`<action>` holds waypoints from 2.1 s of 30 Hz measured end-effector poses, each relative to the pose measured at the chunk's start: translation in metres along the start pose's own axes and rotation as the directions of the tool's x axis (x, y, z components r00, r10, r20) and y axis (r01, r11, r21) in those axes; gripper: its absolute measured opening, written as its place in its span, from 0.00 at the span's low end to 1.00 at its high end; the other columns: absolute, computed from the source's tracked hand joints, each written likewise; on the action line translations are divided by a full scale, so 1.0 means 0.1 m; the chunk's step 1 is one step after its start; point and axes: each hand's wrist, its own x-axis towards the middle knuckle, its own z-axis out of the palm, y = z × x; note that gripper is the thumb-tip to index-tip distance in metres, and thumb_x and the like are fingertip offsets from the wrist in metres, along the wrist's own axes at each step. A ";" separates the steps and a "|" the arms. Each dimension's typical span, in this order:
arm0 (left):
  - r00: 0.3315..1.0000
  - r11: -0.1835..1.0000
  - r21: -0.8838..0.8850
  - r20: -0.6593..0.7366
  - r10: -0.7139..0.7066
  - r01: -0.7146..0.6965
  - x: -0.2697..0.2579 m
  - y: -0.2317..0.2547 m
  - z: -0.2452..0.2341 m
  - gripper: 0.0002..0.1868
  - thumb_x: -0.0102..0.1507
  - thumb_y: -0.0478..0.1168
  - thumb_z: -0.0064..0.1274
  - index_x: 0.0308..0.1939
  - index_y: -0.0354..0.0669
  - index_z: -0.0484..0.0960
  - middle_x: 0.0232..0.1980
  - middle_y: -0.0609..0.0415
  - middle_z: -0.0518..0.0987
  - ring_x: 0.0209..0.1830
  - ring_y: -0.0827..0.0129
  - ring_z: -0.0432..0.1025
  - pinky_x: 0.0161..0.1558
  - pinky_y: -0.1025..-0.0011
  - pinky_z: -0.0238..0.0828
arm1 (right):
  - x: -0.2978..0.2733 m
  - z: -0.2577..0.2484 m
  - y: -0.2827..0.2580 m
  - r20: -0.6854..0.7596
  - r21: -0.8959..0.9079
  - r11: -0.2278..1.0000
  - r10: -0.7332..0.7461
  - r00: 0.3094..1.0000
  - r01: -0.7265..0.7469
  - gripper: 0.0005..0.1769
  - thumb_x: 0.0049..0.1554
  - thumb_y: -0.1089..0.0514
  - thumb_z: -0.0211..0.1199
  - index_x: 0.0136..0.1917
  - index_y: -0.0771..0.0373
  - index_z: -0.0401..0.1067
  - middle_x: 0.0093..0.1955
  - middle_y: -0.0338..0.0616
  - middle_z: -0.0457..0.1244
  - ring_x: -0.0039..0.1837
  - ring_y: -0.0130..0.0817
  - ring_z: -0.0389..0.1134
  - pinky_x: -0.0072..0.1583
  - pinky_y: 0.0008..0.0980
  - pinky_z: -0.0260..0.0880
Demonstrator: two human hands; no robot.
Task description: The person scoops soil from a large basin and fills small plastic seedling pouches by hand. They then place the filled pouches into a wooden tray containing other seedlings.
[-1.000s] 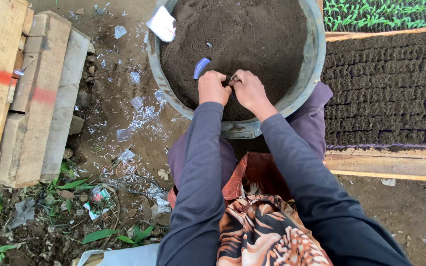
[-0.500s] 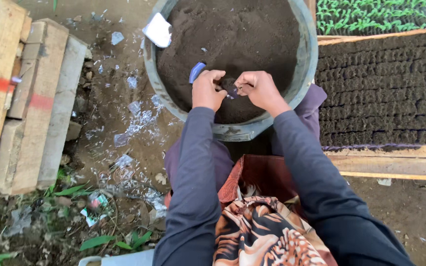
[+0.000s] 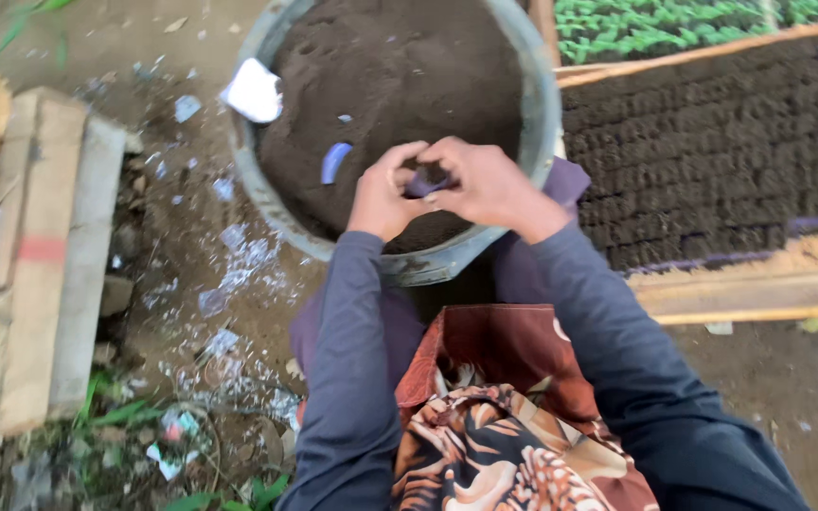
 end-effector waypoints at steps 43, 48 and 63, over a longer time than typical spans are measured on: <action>0.534 0.626 0.780 -0.517 0.669 -0.030 -0.01 -0.19 -0.69 0.16 0.55 0.27 0.52 0.43 0.41 0.89 0.41 0.51 0.84 0.39 0.62 0.77 0.45 0.68 0.74 | -2.58 -2.07 3.49 -0.848 -0.414 0.448 0.127 0.515 -0.792 0.36 0.41 0.65 0.54 0.65 0.77 0.68 0.61 0.77 0.59 0.53 0.74 0.65 0.55 0.57 0.65; 0.616 0.622 0.782 -0.511 0.600 0.043 -0.09 -0.42 -0.91 0.13 0.52 0.33 0.57 0.41 0.44 0.86 0.42 0.52 0.83 0.45 0.57 0.74 0.51 0.61 0.69 | -1.47 -1.41 2.34 -0.746 -0.549 0.696 -0.158 0.647 -0.463 0.32 0.48 0.71 0.66 0.68 0.67 0.71 0.72 0.66 0.60 0.74 0.58 0.54 0.64 0.77 0.27; 0.703 0.650 0.639 -0.676 0.221 0.411 0.16 -0.58 -0.81 0.04 0.57 0.38 0.63 0.31 0.54 0.83 0.33 0.60 0.78 0.43 0.57 0.74 0.45 0.52 0.72 | 0.27 0.65 0.87 -0.498 -0.245 0.965 -0.042 0.866 -0.094 0.18 0.54 0.60 0.65 0.57 0.44 0.75 0.66 0.35 0.65 0.73 0.39 0.58 0.74 0.69 0.24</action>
